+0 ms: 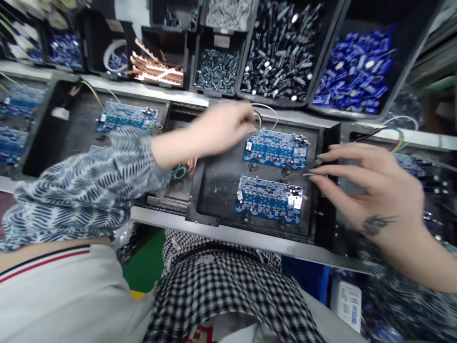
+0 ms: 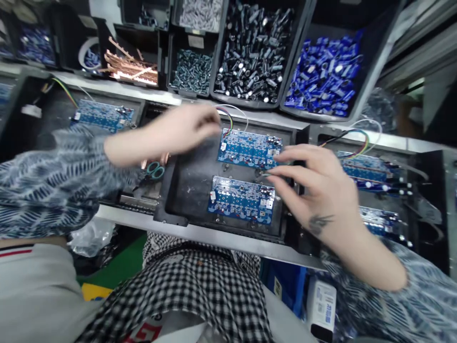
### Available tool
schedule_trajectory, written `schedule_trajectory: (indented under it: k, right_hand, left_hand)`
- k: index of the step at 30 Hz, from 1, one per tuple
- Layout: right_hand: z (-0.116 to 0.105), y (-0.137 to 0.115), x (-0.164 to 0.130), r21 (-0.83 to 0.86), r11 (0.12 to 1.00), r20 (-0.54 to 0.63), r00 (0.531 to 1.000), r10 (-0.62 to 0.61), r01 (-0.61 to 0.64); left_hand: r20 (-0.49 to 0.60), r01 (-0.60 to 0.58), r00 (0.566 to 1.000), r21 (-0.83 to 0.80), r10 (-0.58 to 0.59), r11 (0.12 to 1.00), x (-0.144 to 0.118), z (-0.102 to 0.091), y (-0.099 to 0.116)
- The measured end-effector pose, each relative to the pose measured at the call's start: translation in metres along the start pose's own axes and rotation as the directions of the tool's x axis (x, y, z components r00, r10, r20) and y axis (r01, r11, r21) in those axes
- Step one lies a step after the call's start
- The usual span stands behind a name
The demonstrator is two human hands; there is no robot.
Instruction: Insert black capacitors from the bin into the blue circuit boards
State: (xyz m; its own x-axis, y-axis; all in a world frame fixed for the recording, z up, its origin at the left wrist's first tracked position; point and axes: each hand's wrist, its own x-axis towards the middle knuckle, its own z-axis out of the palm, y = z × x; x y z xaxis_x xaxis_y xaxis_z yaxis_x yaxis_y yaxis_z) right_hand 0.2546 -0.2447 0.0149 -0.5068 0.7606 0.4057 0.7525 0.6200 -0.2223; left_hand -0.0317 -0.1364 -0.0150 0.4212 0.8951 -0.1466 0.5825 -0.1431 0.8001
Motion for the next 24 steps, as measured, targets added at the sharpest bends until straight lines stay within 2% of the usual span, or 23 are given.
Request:
schedule_trajectory:
  k: [1,2,3,4,5,6,8,10,13,17,19,21,23,24]
  right_hand:
    - [-0.002,0.005,-0.005,-0.028,0.999,-0.008,1.000,0.023,-0.023]
    - [-0.003,0.010,-0.009,-0.045,0.998,-0.006,0.999,0.039,-0.039]
    - [-0.002,0.014,-0.014,-0.047,0.998,0.008,0.999,0.050,-0.050]
    - [-0.001,0.017,-0.018,-0.032,0.998,0.026,0.998,0.054,-0.053]
    - [0.000,0.019,-0.023,-0.006,0.999,0.043,0.998,0.047,-0.047]
    - [0.002,0.021,-0.027,0.019,0.999,0.059,0.997,0.043,-0.044]
    - [0.005,0.023,-0.037,0.040,0.998,0.080,0.996,0.048,-0.051]
    - [0.008,0.025,-0.048,0.029,0.997,0.097,0.993,0.064,-0.067]
    - [0.012,0.030,-0.066,0.012,0.992,0.138,0.983,0.119,-0.122]
    - [0.022,0.033,-0.078,-0.013,0.985,0.202,0.965,0.169,-0.170]
    - [0.027,0.032,-0.077,-0.037,0.983,0.208,0.961,0.181,-0.178]
    - [0.030,0.030,-0.075,-0.067,0.982,0.204,0.961,0.185,-0.175]
    - [0.032,0.029,-0.073,-0.089,0.982,0.208,0.961,0.184,-0.169]
    - [0.032,0.029,-0.072,-0.094,0.981,0.212,0.960,0.185,-0.168]
  left_hand:
    - [-0.219,0.087,0.974,0.167,-0.049,0.982,0.013,-0.026,-0.018]
    - [-0.375,0.235,0.920,0.293,-0.114,0.927,0.024,-0.053,-0.039]
    - [-0.422,0.309,0.898,0.408,-0.122,0.859,0.035,-0.078,-0.059]
    - [-0.390,0.291,0.918,0.532,-0.075,0.795,0.043,-0.101,-0.079]
    - [-0.371,0.296,0.925,0.559,-0.085,0.775,0.049,-0.119,-0.096]
    - [-0.324,0.283,0.940,0.577,-0.104,0.766,0.053,-0.134,-0.110]
    - [-0.289,0.272,0.950,0.591,-0.116,0.759,0.056,-0.149,-0.129]
    - [-0.294,0.275,0.949,0.603,-0.112,0.748,0.056,-0.153,-0.137]
    - [-0.342,0.290,0.936,0.622,-0.080,0.727,0.053,-0.151,-0.135]
    - [-0.332,0.236,0.943,0.696,0.012,0.678,0.040,-0.148,-0.111]
    - [-0.331,0.235,0.944,0.694,0.012,0.680,0.031,-0.145,-0.092]
    - [-0.428,0.352,0.902,0.646,-0.059,0.677,0.023,-0.142,-0.075]
    - [-0.548,0.486,0.825,0.566,-0.136,0.666,0.017,-0.140,-0.065]
    - [-0.580,0.512,0.802,0.544,-0.143,0.665,0.015,-0.140,-0.063]
